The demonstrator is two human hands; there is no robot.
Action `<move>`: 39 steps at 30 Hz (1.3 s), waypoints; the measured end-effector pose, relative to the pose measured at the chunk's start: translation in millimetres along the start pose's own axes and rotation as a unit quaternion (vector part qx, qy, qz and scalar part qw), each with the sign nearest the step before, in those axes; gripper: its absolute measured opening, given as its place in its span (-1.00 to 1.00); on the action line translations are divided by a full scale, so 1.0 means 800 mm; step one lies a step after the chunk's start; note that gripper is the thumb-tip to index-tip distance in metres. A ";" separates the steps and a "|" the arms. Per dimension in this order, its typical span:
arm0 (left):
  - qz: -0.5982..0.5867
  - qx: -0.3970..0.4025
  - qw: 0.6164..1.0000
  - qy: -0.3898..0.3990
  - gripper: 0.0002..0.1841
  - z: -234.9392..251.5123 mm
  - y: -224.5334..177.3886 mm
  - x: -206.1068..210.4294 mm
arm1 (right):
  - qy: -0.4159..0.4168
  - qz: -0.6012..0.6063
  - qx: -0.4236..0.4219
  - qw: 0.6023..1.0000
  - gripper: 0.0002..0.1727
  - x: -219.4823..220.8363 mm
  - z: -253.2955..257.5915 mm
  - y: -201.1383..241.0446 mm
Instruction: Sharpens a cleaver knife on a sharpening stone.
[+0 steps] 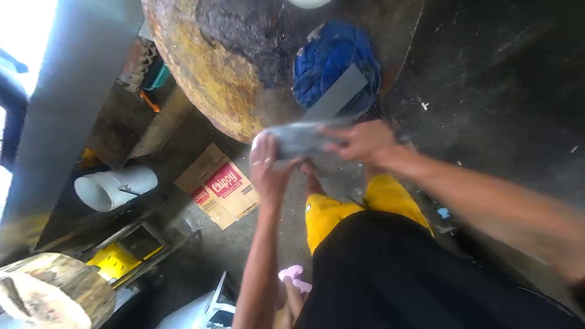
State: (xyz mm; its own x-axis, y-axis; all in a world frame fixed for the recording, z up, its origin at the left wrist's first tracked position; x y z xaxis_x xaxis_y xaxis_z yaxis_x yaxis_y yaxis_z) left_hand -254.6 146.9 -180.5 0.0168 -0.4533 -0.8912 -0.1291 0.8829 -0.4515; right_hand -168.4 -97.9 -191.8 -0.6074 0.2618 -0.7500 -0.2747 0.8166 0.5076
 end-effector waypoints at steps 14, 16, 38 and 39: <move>-0.044 0.131 0.990 0.023 -0.13 0.090 -0.206 0.100 | -0.087 -0.020 0.115 0.989 -0.30 -0.110 -0.101 -0.172; -0.019 0.059 0.998 0.029 -0.13 0.029 -0.087 0.038 | -0.022 -0.001 0.055 0.998 -0.35 -0.041 -0.046 -0.079; 0.003 -0.033 0.998 -0.049 -0.11 -0.037 0.078 -0.053 | 0.105 0.069 -0.079 0.989 -0.39 0.055 0.029 0.088; -0.006 -0.031 0.998 -0.049 -0.12 -0.022 0.056 -0.043 | 0.086 0.075 -0.075 0.991 -0.40 0.044 0.025 0.068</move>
State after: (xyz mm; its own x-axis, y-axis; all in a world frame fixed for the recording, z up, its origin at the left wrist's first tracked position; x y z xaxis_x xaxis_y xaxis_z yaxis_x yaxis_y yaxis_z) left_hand -278.8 199.8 -169.6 0.1149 -0.4471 -0.8871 -0.1886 0.8669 -0.4614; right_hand -190.2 -33.8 -199.2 -0.7643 0.2727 -0.5844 -0.2713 0.6862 0.6749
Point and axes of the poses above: each hand's wrist, its own z-axis towards the middle knuckle, its own x-axis out of the palm, y = z × x, the point moved 7 cm from there along z, towards the middle knuckle, and after that the axes turned 2 degrees about -y, right-handed, at the moved point
